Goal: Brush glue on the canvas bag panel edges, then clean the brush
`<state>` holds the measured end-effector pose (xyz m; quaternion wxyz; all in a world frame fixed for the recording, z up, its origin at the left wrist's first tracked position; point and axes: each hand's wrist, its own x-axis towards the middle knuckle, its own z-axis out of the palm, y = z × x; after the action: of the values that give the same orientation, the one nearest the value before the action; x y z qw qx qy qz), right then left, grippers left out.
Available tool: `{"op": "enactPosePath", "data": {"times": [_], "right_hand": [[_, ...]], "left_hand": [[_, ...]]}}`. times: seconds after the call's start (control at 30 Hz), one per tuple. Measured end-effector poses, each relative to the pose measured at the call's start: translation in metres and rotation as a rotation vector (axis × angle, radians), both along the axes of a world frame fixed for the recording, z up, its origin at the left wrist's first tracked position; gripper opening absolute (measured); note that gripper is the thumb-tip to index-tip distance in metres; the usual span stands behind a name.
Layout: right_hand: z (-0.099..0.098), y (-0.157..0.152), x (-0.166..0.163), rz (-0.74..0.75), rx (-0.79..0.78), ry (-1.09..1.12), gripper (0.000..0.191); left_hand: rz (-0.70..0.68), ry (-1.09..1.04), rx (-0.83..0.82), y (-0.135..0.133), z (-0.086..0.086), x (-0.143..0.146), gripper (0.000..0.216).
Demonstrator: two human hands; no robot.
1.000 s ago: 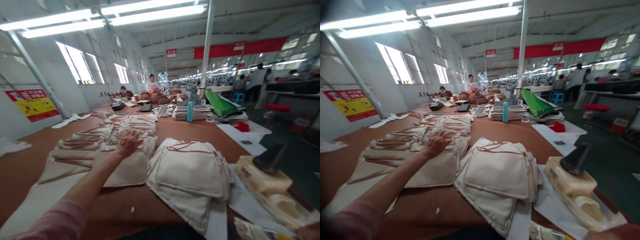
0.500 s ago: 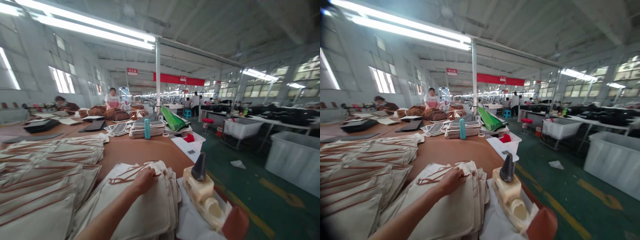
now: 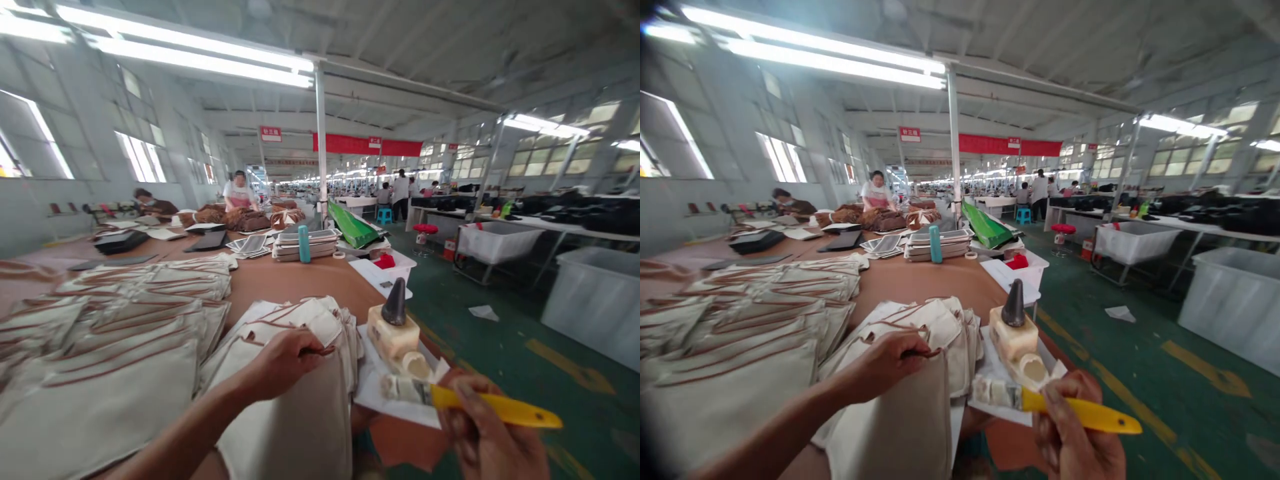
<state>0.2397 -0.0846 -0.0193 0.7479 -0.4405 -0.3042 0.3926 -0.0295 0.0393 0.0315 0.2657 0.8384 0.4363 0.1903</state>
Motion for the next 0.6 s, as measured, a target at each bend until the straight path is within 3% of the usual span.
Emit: {"op": "enactPosePath", "data": {"times": [0.17,0.33,0.47,0.6], "right_hand": [[0.033,-0.004,-0.027,0.074,0.130,-0.007,0.019],[0.038,-0.010,-0.049,0.134,0.220,-0.321,0.016],[0.037,-0.010,-0.045,-0.021,0.240,-0.588,0.017],[0.038,-0.016,-0.041,-0.082,0.218,-0.536,0.015]], "left_hand": [[0.005,-0.113,-0.178,-0.055,0.014,0.000,0.026],[-0.018,-0.205,-0.283,-0.083,0.019,-0.003,0.022],[-0.001,-0.330,-0.406,-0.093,0.013,-0.008,0.028],[0.030,-0.474,-0.558,-0.098,0.004,-0.012,0.034]]}}
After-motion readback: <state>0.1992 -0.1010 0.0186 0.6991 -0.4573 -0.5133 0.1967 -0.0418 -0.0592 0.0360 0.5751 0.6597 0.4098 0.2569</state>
